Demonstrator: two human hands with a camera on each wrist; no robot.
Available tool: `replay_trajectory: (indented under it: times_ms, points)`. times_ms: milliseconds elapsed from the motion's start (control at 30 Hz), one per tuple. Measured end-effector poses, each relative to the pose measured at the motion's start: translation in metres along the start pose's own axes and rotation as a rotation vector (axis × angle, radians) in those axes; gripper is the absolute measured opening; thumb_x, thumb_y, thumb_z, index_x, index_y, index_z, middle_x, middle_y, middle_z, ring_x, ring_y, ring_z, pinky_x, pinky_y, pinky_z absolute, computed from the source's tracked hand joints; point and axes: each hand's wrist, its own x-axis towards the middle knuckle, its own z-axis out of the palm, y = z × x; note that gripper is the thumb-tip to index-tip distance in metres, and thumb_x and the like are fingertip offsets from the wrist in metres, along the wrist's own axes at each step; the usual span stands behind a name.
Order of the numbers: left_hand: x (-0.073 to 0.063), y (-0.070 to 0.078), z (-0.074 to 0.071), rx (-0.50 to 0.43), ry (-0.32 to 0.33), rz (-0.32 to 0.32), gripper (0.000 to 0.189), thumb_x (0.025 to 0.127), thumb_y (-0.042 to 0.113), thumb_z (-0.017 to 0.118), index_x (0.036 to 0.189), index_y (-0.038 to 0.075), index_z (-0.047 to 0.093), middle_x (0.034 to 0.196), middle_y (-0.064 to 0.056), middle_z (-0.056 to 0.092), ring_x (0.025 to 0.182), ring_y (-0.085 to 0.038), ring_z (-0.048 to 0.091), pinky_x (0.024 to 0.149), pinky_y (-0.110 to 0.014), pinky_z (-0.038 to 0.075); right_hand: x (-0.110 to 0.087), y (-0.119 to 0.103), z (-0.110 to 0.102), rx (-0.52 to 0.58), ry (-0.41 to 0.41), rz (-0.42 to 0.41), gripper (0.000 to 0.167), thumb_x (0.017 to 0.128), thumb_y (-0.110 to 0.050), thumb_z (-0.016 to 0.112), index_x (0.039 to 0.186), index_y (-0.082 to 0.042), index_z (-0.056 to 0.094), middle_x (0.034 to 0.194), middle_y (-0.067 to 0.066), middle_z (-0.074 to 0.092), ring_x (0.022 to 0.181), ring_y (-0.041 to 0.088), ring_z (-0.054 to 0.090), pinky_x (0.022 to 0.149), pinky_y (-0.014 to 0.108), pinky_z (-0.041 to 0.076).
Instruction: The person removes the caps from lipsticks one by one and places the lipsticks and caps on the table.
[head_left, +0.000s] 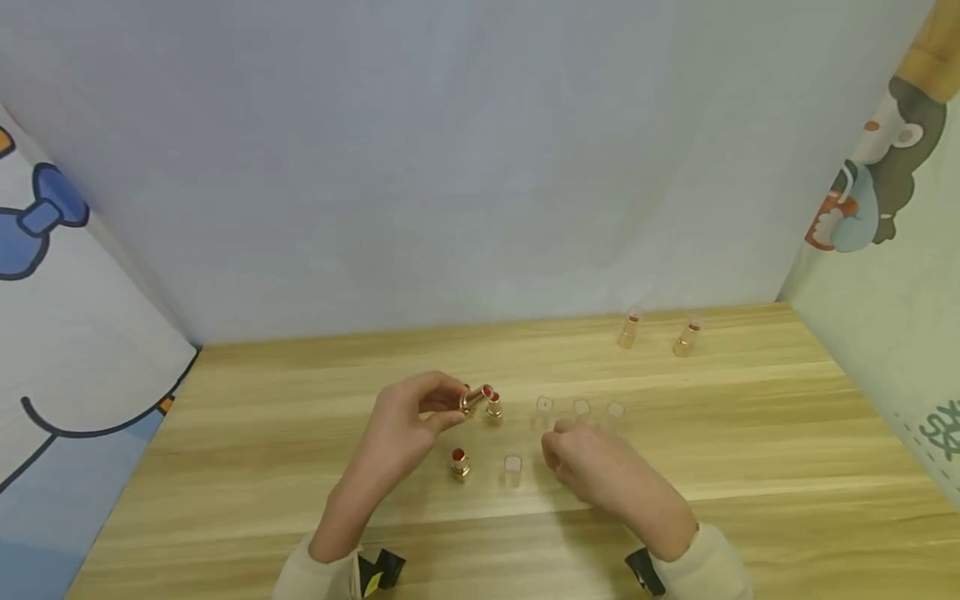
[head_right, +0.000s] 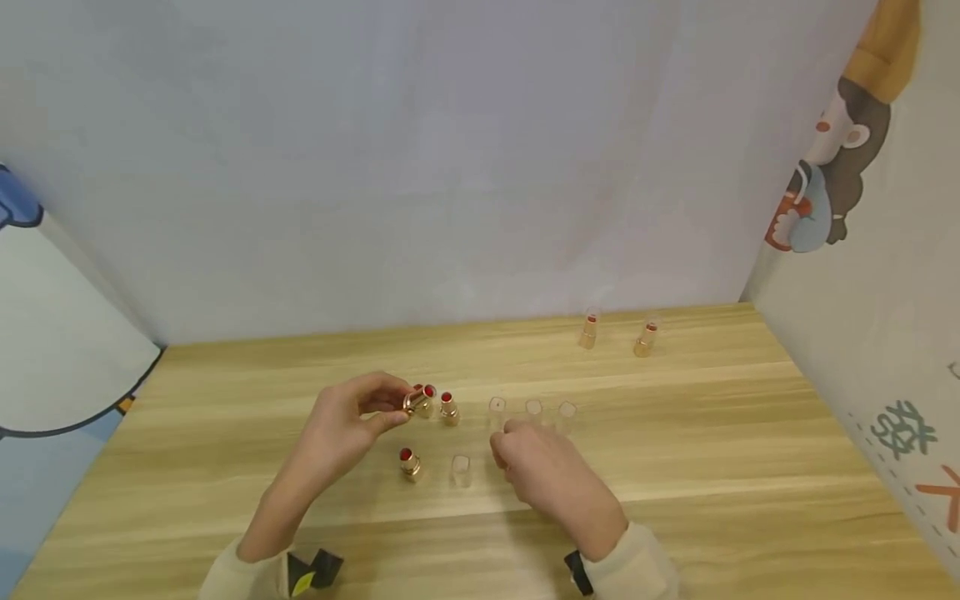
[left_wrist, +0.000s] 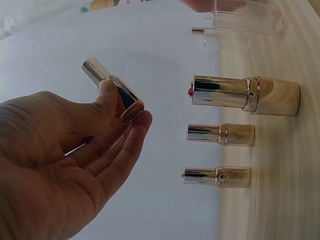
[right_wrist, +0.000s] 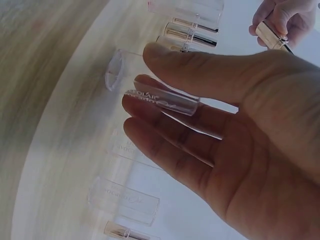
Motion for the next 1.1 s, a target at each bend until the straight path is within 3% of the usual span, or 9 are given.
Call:
replay_trajectory:
  times_ms: [400,767,900,1100]
  points:
    - [-0.016,-0.022,-0.011,-0.119,0.027,-0.128,0.030,0.086,-0.005,0.079,0.111,0.009,0.076,0.110,-0.007,0.079,0.104,-0.022,0.076,0.088,-0.022,0.062,-0.001,-0.001,0.004,-0.013,-0.002,0.017,0.015,0.089,-0.002,0.077,0.085,-0.013,0.068,0.084,-0.001,0.061,0.067,0.009,0.052,0.055,0.024,0.047]
    - [-0.034,-0.044,-0.023,-0.121,0.026,-0.165,0.028,0.086,-0.011,0.076,0.110,0.004,0.076,0.110,-0.012,0.079,0.101,-0.022,0.076,0.089,-0.022,0.062,-0.003,-0.001,0.001,-0.005,-0.001,-0.011,0.016,0.084,-0.002,0.081,0.090,-0.012,0.069,0.086,-0.002,0.063,0.071,0.011,0.057,0.058,0.025,0.049]
    - [-0.041,-0.054,-0.024,-0.073,0.024,-0.177,0.028,0.086,-0.011,0.076,0.110,0.004,0.076,0.108,-0.011,0.079,0.101,-0.021,0.075,0.089,-0.022,0.061,-0.005,-0.004,-0.004,-0.018,0.014,-0.034,0.020,0.083,-0.004,0.084,0.097,-0.011,0.072,0.093,0.000,0.066,0.077,0.013,0.062,0.064,0.027,0.054]
    - [-0.050,-0.069,-0.025,-0.037,0.021,-0.193,0.027,0.084,-0.008,0.079,0.108,0.005,0.078,0.105,-0.009,0.080,0.097,-0.017,0.076,0.086,-0.020,0.061,-0.009,-0.010,-0.015,-0.054,0.065,-0.080,0.026,0.083,-0.006,0.086,0.105,-0.011,0.073,0.111,0.004,0.071,0.097,0.021,0.067,0.084,0.039,0.060]
